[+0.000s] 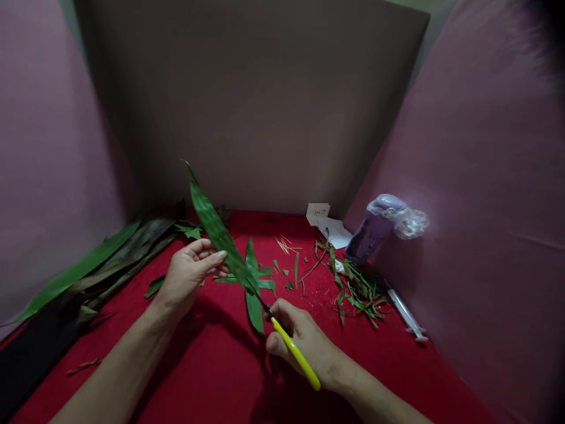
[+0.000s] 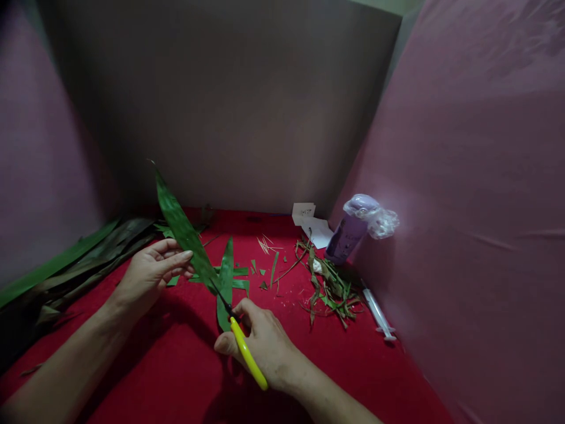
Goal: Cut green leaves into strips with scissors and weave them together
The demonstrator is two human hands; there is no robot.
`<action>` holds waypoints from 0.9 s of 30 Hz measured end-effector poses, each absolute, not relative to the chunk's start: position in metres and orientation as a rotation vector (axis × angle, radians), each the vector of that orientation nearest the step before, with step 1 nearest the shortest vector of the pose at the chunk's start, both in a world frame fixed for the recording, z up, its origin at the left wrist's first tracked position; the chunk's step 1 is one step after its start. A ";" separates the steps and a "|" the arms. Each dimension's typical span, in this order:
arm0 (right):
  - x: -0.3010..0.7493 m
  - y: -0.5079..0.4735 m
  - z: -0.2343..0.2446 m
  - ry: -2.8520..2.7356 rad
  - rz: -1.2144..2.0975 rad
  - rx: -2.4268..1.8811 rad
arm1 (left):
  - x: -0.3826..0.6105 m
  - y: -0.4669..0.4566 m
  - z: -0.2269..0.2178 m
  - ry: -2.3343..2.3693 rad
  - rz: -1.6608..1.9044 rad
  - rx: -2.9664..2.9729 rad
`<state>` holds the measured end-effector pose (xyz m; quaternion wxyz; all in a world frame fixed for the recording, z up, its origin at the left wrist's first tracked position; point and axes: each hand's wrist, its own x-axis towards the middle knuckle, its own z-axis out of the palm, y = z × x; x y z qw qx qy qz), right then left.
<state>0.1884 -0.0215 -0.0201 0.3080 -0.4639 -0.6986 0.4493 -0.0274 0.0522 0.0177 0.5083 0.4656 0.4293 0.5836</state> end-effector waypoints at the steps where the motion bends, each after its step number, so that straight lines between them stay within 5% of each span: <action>1: 0.188 -0.022 -0.020 -1.849 1.184 -1.228 | -0.028 0.052 0.018 1.033 1.406 1.122; 27: 0.181 -0.019 -0.034 -1.710 1.255 -1.268 | -0.031 0.054 0.012 1.003 1.370 1.183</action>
